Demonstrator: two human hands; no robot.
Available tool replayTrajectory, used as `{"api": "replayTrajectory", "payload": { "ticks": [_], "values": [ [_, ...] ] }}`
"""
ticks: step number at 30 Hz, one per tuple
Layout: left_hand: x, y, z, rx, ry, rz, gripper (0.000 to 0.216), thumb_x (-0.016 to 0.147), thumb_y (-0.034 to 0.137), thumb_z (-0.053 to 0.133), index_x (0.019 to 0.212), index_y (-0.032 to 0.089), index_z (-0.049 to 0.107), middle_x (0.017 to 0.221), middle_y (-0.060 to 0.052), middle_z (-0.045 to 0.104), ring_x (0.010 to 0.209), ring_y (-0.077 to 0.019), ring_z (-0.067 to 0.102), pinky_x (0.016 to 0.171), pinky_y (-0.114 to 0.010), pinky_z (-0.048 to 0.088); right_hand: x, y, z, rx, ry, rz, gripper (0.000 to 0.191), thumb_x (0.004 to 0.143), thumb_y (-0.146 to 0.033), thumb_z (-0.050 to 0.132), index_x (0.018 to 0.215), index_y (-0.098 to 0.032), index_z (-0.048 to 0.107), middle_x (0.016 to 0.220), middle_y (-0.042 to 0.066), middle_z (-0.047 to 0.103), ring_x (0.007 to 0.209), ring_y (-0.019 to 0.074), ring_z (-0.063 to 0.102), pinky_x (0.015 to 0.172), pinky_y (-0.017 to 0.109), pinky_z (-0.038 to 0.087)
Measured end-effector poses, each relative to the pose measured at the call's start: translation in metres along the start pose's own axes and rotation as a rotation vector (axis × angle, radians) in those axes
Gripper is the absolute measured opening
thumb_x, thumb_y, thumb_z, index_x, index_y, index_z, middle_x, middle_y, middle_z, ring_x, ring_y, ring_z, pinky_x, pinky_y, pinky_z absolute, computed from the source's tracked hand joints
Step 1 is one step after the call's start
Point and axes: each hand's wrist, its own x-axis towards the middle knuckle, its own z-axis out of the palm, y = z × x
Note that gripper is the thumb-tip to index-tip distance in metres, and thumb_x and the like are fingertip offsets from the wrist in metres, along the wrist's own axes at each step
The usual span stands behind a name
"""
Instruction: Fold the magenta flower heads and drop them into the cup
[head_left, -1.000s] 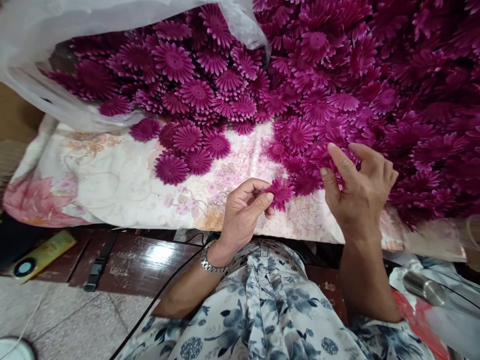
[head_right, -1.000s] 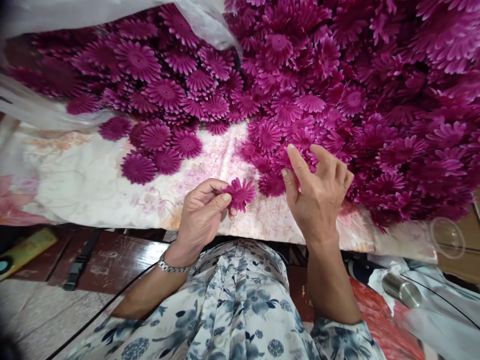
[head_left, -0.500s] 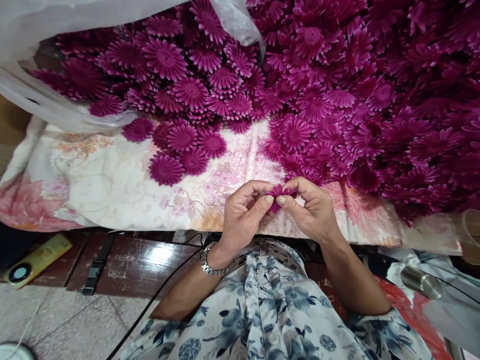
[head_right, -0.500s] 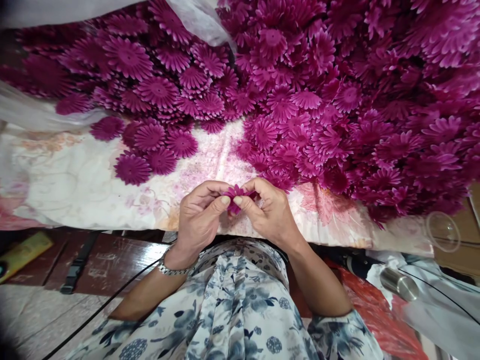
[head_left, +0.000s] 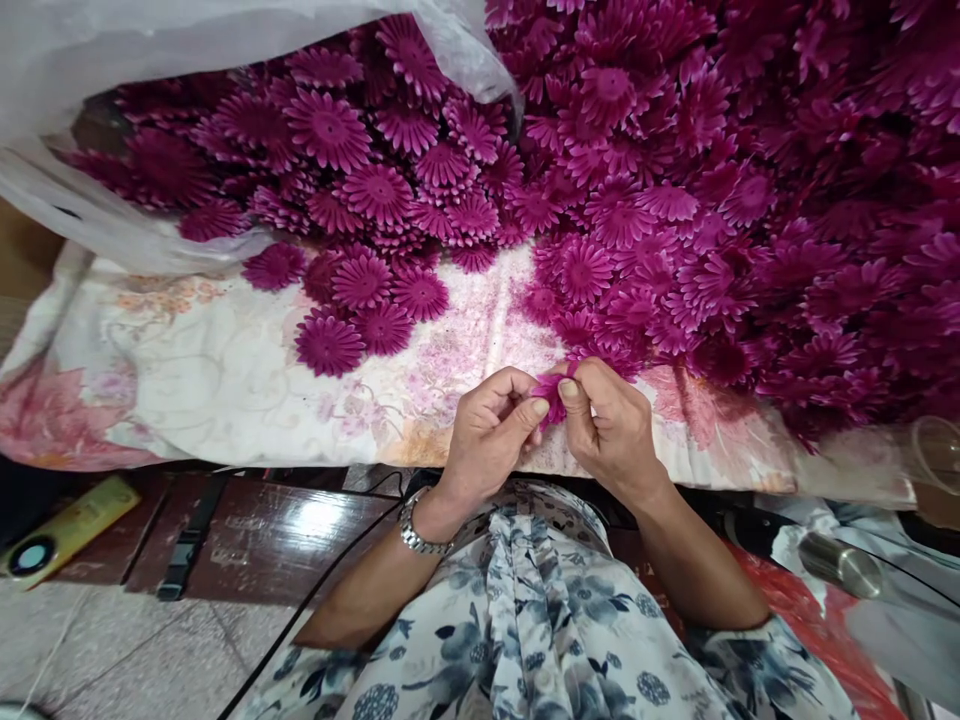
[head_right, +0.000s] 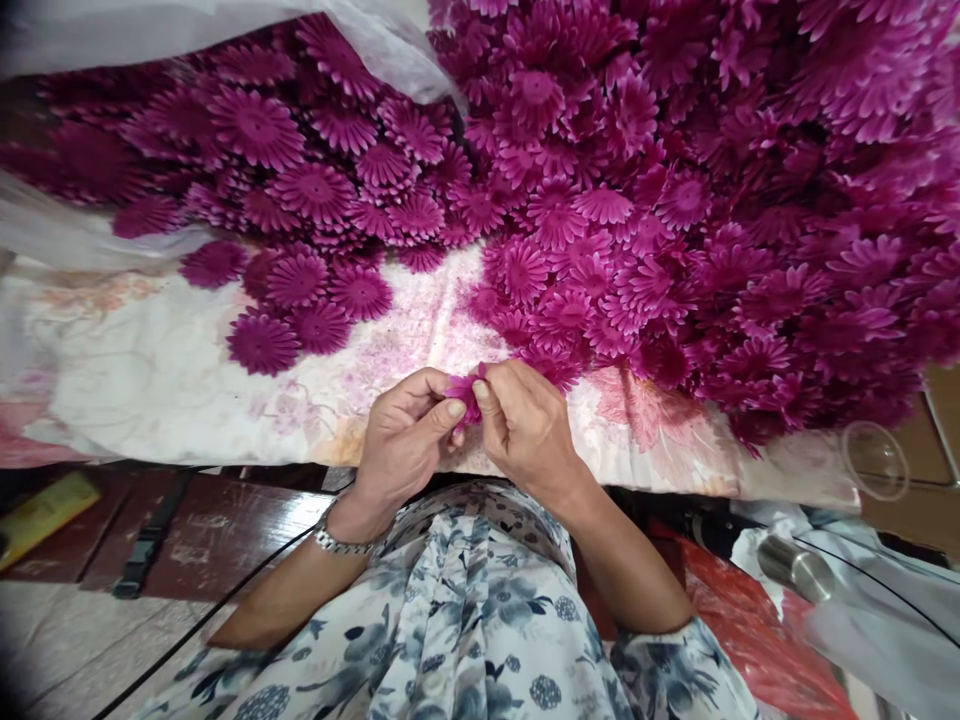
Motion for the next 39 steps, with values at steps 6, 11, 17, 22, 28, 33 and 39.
{"api": "replayTrajectory", "payload": {
  "ticks": [6, 11, 17, 22, 28, 33, 39],
  "values": [
    [0.000, 0.005, -0.002, 0.067, -0.034, 0.022, 0.017, 0.075, 0.029, 0.069, 0.073, 0.017, 0.058, 0.053, 0.005, 0.051, 0.045, -0.0045, 0.042, 0.042, -0.015, 0.032, 0.004, 0.002, -0.009, -0.049, 0.147, -0.047, 0.016, 0.088, -0.009, 0.042, 0.092, -0.017, 0.056, 0.072, 0.003, 0.060, 0.067, 0.0127, 0.056, 0.063, 0.024, 0.046],
    [0.011, 0.013, 0.005, 0.113, 0.025, 0.116, 0.014, 0.075, 0.026, 0.067, 0.070, 0.017, 0.058, 0.052, 0.005, 0.050, 0.044, -0.0058, 0.045, 0.043, -0.017, 0.037, 0.015, 0.031, -0.039, -0.291, 0.330, -0.010, 0.018, 0.088, -0.012, 0.046, 0.096, -0.018, 0.061, 0.078, 0.003, 0.063, 0.072, 0.0139, 0.059, 0.067, 0.027, 0.046],
    [0.029, 0.012, 0.009, 0.626, 0.005, 0.367, 0.022, 0.080, 0.018, 0.056, 0.101, 0.016, 0.064, 0.109, -0.009, 0.065, 0.076, -0.0121, 0.062, 0.076, -0.027, 0.051, 0.005, 0.046, -0.052, -0.473, 0.222, 0.003, 0.037, 0.084, -0.023, 0.057, 0.120, -0.019, 0.056, 0.106, 0.011, 0.062, 0.097, 0.0223, 0.057, 0.085, 0.038, 0.044],
    [0.023, 0.010, 0.000, 0.842, 0.036, 0.533, 0.027, 0.085, 0.017, 0.049, 0.109, 0.015, 0.061, 0.113, -0.011, 0.064, 0.097, -0.0166, 0.062, 0.086, -0.031, 0.051, -0.007, 0.038, -0.036, -0.469, 0.020, -0.154, 0.037, 0.083, -0.027, 0.060, 0.120, -0.020, 0.056, 0.107, 0.011, 0.060, 0.096, 0.0200, 0.056, 0.083, 0.033, 0.043],
    [0.010, 0.018, -0.009, 0.958, 0.084, 0.613, 0.024, 0.087, 0.015, 0.046, 0.105, 0.015, 0.061, 0.108, -0.012, 0.065, 0.103, -0.0180, 0.061, 0.088, -0.031, 0.052, 0.009, 0.045, -0.020, -0.758, -0.211, -0.231, 0.035, 0.083, -0.024, 0.058, 0.117, -0.031, 0.062, 0.134, 0.007, 0.052, 0.091, 0.0233, 0.053, 0.073, 0.035, 0.039],
    [0.003, 0.037, -0.044, 1.147, 0.316, 0.733, 0.017, 0.086, 0.013, 0.047, 0.091, 0.015, 0.063, 0.092, -0.009, 0.066, 0.092, -0.0178, 0.062, 0.083, -0.032, 0.052, 0.020, 0.058, -0.020, -0.810, -0.107, -0.135, 0.027, 0.084, -0.029, 0.056, 0.106, -0.024, 0.069, 0.127, 0.008, 0.057, 0.091, 0.0248, 0.054, 0.075, 0.036, 0.039],
    [-0.001, 0.063, -0.101, 1.571, 0.830, 0.481, 0.032, 0.084, 0.026, 0.051, 0.114, 0.015, 0.057, 0.110, -0.014, 0.060, 0.104, -0.0292, 0.052, 0.089, -0.046, 0.042, 0.013, 0.060, -0.024, -0.679, -0.230, -0.159, 0.036, 0.084, -0.032, 0.055, 0.118, -0.019, 0.063, 0.127, 0.014, 0.056, 0.098, 0.0272, 0.057, 0.079, 0.039, 0.042]
  ]
}}
